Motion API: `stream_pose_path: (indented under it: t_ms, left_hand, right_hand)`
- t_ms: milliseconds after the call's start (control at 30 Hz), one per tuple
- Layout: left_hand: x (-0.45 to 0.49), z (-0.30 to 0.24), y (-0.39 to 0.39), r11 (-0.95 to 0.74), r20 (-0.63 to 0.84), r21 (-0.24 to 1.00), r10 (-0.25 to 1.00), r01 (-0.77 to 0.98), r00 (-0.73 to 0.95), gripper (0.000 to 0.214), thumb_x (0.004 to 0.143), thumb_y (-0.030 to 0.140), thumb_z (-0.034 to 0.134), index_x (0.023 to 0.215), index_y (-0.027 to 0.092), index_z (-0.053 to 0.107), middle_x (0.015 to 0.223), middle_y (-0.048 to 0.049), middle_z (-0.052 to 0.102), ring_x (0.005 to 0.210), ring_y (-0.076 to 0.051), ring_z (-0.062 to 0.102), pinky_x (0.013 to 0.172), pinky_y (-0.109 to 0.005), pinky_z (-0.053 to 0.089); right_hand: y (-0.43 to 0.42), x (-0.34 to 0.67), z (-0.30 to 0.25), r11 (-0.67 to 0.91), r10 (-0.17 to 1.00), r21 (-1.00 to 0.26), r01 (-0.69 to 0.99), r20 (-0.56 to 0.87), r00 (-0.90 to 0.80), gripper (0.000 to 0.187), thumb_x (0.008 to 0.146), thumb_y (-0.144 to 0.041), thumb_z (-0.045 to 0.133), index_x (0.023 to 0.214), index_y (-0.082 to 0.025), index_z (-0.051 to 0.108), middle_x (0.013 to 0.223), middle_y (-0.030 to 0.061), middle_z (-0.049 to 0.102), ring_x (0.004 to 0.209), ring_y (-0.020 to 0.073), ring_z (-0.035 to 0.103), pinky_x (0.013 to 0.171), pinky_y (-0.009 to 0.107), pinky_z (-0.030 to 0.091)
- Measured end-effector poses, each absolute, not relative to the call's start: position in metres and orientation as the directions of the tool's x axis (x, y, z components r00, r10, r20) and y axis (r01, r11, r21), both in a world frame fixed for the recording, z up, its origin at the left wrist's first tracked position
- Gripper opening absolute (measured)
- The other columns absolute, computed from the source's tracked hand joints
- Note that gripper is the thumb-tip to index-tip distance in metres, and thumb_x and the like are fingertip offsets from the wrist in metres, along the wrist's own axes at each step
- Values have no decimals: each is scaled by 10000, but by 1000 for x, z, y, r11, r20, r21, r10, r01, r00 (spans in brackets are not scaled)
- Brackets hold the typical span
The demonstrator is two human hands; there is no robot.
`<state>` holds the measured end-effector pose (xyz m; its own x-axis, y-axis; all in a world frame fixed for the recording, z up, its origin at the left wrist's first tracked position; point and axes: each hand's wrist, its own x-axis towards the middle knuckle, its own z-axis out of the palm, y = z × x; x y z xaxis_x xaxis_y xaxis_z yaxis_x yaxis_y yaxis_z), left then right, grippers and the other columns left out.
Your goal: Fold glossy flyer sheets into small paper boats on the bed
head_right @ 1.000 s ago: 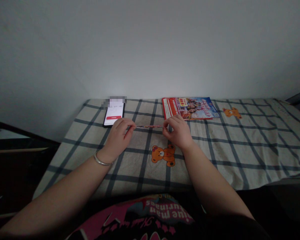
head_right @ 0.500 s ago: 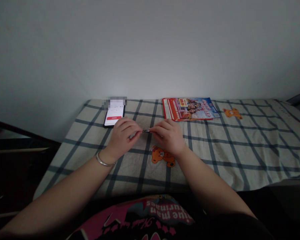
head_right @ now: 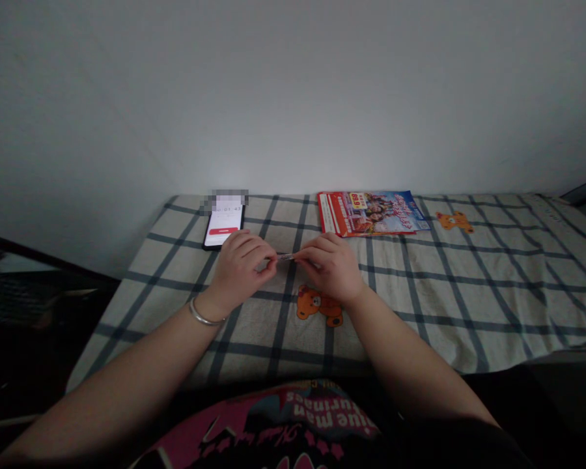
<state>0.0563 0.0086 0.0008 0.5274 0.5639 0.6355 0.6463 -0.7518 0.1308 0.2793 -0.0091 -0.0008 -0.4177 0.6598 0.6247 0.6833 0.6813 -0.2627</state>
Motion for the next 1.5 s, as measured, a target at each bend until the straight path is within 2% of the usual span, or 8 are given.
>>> stream_pose_path:
  t_ms: [267,700,800,967,1133,1300,1400,1500]
  left_hand:
    - [47,-2,14,-716,617,210,626,666,478,101,826,129,579,764,210,575,777,-9,651,801,-203,579,809,-385,455]
    - [43,-7,13,-645,578,351,720,679,384,93,840,105,561,840,198,557,833,-18,633,829,-192,592,776,-332,481]
    - [43,-8,11,-590,522,471,786,656,332,64,918,180,523,953,194,575,904,-35,664,844,-187,621,780,-333,502]
    - [44,-17,14,-439,357,762,898,475,257,206,980,319,483,1132,203,560,1052,-54,682,885,-164,669,769,-305,544]
    - [50,-23,15,-350,308,895,933,277,186,207,912,223,572,1116,205,541,1055,-46,660,951,-161,671,804,-300,563]
    - [55,-23,12,-399,357,890,911,221,205,449,847,104,618,1249,217,453,1053,-36,624,883,-128,669,794,-278,558]
    - [54,-25,14,-494,416,820,861,289,292,416,844,71,609,1217,223,505,991,-18,627,902,-134,651,820,-294,550]
    - [52,-24,16,-585,468,705,808,401,357,305,840,59,616,1098,217,585,991,-16,630,904,-145,630,825,-316,543]
  right_hand:
    - [-7,291,-1,647,705,-389,656,633,-320,85,904,-255,627,868,-255,704,875,31,728,845,197,651,799,380,506]
    - [-3,298,-4,662,673,-395,637,688,-271,55,881,-214,656,844,-238,690,841,37,721,804,194,661,747,367,519]
    - [-3,297,-5,685,641,-355,636,708,-295,52,878,-199,662,856,-239,686,836,33,721,795,186,657,747,364,509]
    - [-3,295,-5,711,618,-313,630,705,-347,74,878,-195,659,887,-260,695,882,17,729,827,180,641,770,365,494]
    - [-3,289,-8,706,636,-256,660,638,-433,100,878,-203,644,941,-257,699,1020,39,714,934,201,624,838,378,508]
    - [1,286,-13,631,704,-270,727,594,-390,155,858,-151,617,973,-243,667,1231,71,654,1106,251,597,939,437,496]
    - [2,285,-17,580,756,-317,750,551,-353,285,825,-107,606,1077,-240,626,1309,87,607,1187,274,568,968,462,485]
    - [2,284,-19,525,801,-372,766,521,-296,371,812,-104,599,1165,-217,575,1209,106,643,1105,273,608,902,438,513]
